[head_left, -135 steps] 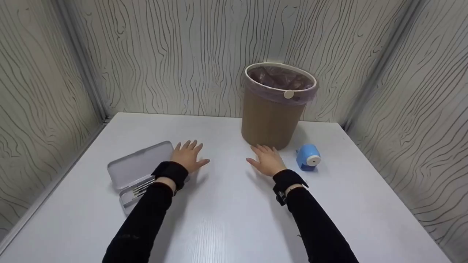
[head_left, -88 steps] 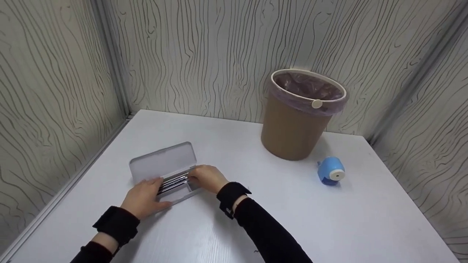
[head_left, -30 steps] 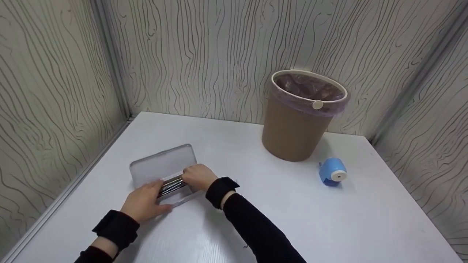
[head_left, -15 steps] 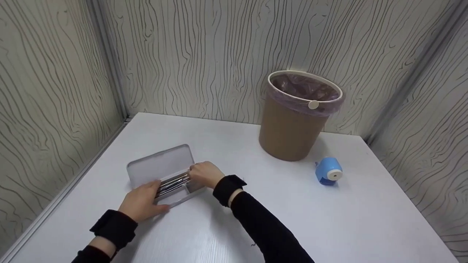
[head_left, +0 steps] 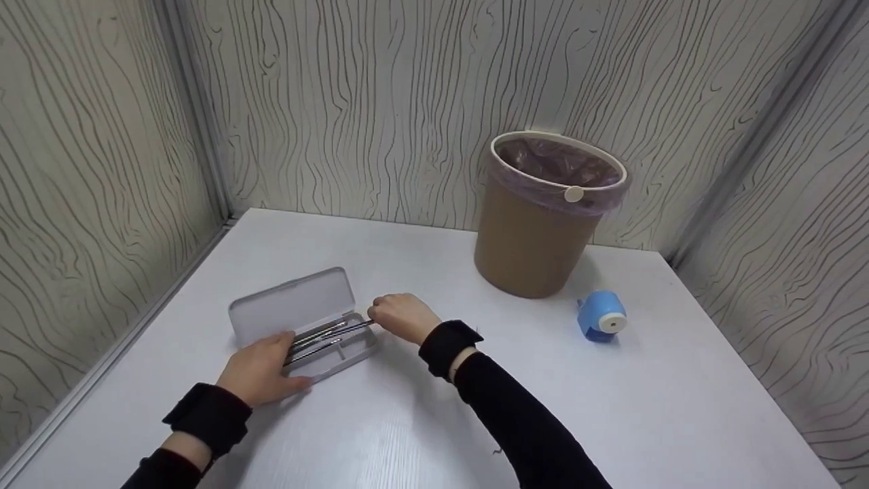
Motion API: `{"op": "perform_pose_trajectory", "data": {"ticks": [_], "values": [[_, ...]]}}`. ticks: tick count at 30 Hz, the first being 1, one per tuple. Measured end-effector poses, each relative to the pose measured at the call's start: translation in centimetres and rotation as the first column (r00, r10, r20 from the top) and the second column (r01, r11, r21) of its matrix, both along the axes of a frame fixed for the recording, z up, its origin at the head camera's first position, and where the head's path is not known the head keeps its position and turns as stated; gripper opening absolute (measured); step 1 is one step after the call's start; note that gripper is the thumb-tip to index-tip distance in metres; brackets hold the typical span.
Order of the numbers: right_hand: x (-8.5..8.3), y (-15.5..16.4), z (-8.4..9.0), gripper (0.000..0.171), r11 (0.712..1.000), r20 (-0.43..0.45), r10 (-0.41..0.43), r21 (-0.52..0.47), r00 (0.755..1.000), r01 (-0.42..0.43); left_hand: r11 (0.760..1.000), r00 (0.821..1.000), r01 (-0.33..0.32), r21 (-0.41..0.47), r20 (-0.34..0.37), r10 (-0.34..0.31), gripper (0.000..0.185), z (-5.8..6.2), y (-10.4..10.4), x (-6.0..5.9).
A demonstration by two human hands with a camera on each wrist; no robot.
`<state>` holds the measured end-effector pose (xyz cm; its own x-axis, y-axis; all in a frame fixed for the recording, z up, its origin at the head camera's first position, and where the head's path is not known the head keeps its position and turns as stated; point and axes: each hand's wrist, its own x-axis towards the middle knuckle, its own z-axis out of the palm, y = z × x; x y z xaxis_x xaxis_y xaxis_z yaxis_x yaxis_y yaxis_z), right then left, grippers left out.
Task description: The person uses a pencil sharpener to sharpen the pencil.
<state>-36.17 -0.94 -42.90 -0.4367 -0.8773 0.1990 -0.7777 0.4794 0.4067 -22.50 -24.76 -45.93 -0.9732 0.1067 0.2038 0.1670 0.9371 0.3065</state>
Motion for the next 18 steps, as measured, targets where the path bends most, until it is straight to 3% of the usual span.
{"op": "perform_pose_trajectory", "data": {"ticks": [4, 8, 15, 18], "values": [[-0.3, 1.6, 0.5, 0.01, 0.994, 0.172, -0.041, -0.095, 0.984, 0.058, 0.999, 1.0, 0.02, 0.025, 0.02, -0.021, 0.076, 0.3, 0.4, -0.5], [-0.7, 3.7, 0.9, 0.01, 0.975, 0.327, -0.05, -0.19, 0.944, 0.118, 0.998, 0.998, 0.034, 0.054, 0.048, -0.036, 0.074, 0.8, 1.4, -1.3], [-1.0, 7.2, 1.2, 0.012, 0.898, 0.576, 0.017, -0.368, 0.817, 0.241, 0.983, 0.99, 0.069, 0.172, 0.11, -0.089, 0.068, 2.3, 4.1, -3.1], [-0.8, 8.4, 1.4, 0.013, 0.861, 0.63, 0.057, -0.423, 0.775, 0.281, 0.969, 0.985, 0.082, 0.232, 0.13, -0.115, 0.067, 2.8, 5.7, -4.0]]}}
